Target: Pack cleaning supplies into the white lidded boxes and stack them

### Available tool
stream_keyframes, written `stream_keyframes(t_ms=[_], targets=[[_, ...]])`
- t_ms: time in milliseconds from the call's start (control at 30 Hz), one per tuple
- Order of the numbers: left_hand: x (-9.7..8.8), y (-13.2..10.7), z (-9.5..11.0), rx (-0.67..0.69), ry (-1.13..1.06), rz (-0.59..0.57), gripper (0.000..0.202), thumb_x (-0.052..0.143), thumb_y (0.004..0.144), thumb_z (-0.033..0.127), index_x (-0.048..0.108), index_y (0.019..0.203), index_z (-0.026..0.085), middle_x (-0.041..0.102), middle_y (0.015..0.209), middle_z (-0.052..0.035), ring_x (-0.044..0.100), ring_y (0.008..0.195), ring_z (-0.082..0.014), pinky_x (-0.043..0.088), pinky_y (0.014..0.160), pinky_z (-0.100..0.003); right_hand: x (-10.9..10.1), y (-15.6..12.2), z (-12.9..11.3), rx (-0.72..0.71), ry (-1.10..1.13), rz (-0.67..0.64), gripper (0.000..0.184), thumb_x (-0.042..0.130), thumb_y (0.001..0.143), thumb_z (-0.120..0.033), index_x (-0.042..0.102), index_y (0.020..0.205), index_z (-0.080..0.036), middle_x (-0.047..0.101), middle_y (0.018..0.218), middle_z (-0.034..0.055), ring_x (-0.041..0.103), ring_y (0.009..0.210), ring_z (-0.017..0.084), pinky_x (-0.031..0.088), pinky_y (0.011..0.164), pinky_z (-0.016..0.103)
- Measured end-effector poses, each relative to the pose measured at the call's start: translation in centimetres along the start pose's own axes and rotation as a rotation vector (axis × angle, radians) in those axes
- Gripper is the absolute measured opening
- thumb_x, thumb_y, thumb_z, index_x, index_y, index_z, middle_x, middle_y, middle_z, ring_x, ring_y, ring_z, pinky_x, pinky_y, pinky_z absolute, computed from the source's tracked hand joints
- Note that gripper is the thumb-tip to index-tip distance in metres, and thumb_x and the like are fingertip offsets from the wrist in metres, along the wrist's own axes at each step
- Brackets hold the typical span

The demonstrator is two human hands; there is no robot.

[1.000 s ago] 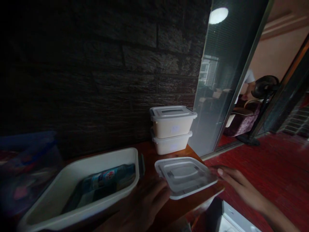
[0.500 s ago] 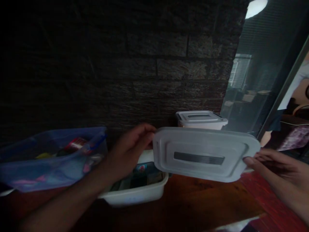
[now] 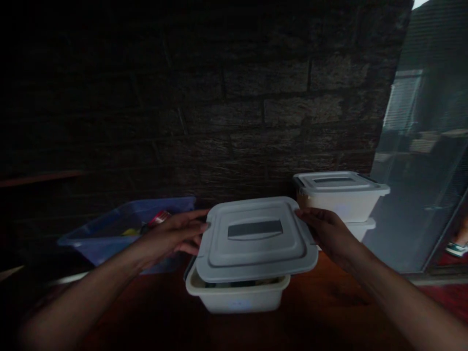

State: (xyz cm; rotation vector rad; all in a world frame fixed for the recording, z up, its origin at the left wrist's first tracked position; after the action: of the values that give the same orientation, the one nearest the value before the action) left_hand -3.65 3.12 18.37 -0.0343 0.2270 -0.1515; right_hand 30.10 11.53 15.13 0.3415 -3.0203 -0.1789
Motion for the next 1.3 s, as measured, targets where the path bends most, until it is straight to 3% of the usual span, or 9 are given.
stream_keyframes(t_ms=[100, 167, 300, 433, 667, 867, 1033, 1167, 1300], targets=[[-1.0, -0.5, -2.6, -0.035, -0.054, 0.043, 0.059, 0.079, 0.086, 0.039, 0.060, 0.138, 0.017, 0.078, 0.101, -0.0099, 0.075, 0.088, -0.0208, 0.063, 0.079, -0.034, 1.3, 0.3, 2.9, 0.102, 0.015, -0.030, 0.037, 0.085, 0.077, -0.048, 0.075, 0.092, -0.016, 0.076, 0.084, 0.0091, 0.070, 0.071, 0.021, 0.055, 0.061, 0.030], [-1.7, -0.5, -3.3, -0.042, -0.064, 0.082, 0.051, 0.080, 0.086, 0.040, 0.067, 0.127, 0.013, 0.078, 0.106, -0.0122, 0.075, 0.093, -0.0226, 0.062, 0.082, -0.034, 1.8, 0.4, 3.8, 0.113, -0.051, -0.055, 0.040, 0.082, 0.080, -0.052, 0.076, 0.093, -0.015, 0.073, 0.076, 0.0070, 0.065, 0.063, 0.018, 0.051, 0.055, 0.028], [-2.6, -0.1, -3.3, -0.089, 0.018, 0.098, 0.049, 0.078, 0.085, 0.048, 0.073, 0.117, 0.011, 0.080, 0.099, -0.0136, 0.076, 0.084, -0.0216, 0.062, 0.075, -0.030, 2.6, 0.6, 3.3, 0.091, -0.278, -0.140, 0.048, 0.070, 0.088, -0.061, 0.074, 0.086, -0.013, 0.056, 0.053, -0.0005, 0.044, 0.043, 0.010, 0.031, 0.041, 0.024], [-3.0, 0.3, -3.5, -0.119, 0.133, 0.078, 0.052, 0.074, 0.085, 0.057, 0.075, 0.110, 0.012, 0.080, 0.087, -0.0119, 0.075, 0.073, -0.0211, 0.061, 0.063, -0.029, 2.9, 0.9, 2.4, 0.087, -0.446, -0.166, 0.053, 0.063, 0.090, -0.067, 0.070, 0.079, -0.015, 0.050, 0.049, -0.0019, 0.040, 0.040, 0.009, 0.025, 0.039, 0.023], [-2.2, 0.2, -5.5, -0.107, 0.294, 0.068, 0.059, 0.064, 0.086, 0.068, 0.073, 0.100, 0.012, 0.068, 0.061, -0.0033, 0.069, 0.055, -0.0198, 0.058, 0.049, -0.028, 3.1, 0.9, 4.7, 0.132, -0.706, -0.232, 0.062, 0.045, 0.096, -0.073, 0.060, 0.069, -0.019, 0.051, 0.044, -0.0005, 0.044, 0.036, 0.011, 0.030, 0.035, 0.023], [-2.1, 0.0, -7.1, -0.086, 0.464, 0.058, 0.055, 0.051, 0.093, 0.068, 0.066, 0.087, 0.016, 0.064, 0.055, -0.0007, 0.064, 0.044, -0.0178, 0.051, 0.039, -0.025, 4.2, 0.2, 5.5, 0.086, -0.732, -0.313, 0.055, 0.046, 0.098, -0.065, 0.058, 0.070, -0.018, 0.053, 0.048, -0.0011, 0.046, 0.038, 0.010, 0.034, 0.038, 0.022], [-2.0, 0.1, -8.1, -0.114, 0.527, 0.048, 0.054, 0.049, 0.094, 0.069, 0.064, 0.084, 0.018, 0.062, 0.057, 0.0007, 0.064, 0.044, -0.0168, 0.053, 0.041, -0.025, 4.6, -0.3, 5.4, 0.132, -0.739, -0.323, 0.051, 0.050, 0.096, -0.063, 0.065, 0.081, -0.017, 0.058, 0.054, 0.0009, 0.054, 0.043, 0.013, 0.042, 0.039, 0.024], [-2.0, 0.1, -8.0, -0.105, 0.578, 0.074, 0.056, 0.049, 0.094, 0.069, 0.069, 0.102, 0.017, 0.063, 0.059, 0.0007, 0.061, 0.044, -0.0175, 0.046, 0.035, -0.024, 4.6, -0.3, 5.7, 0.166, -0.724, -0.322, 0.051, 0.050, 0.096, -0.062, 0.069, 0.091, -0.016, 0.059, 0.056, 0.0014, 0.051, 0.040, 0.013, 0.040, 0.037, 0.024], [-1.7, 0.1, -6.3, 0.085, 0.687, 0.123, 0.050, 0.050, 0.098, 0.061, 0.075, 0.109, 0.020, 0.077, 0.082, -0.0043, 0.072, 0.068, -0.0216, 0.054, 0.056, -0.027, 4.8, 0.2, 5.7, 0.063, -0.687, -0.337, 0.045, 0.055, 0.095, -0.057, 0.070, 0.109, -0.017, 0.070, 0.070, 0.0044, 0.062, 0.054, 0.017, 0.049, 0.050, 0.028]])
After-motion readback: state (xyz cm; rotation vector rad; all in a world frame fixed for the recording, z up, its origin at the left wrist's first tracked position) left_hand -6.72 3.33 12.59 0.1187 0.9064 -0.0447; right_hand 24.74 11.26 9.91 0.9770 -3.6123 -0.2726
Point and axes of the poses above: each hand's wrist, its own y-axis towards the middle knuckle, its own x-axis out of the palm, z = x × y, the point moved 8 cm from there along y, towards the middle knuckle
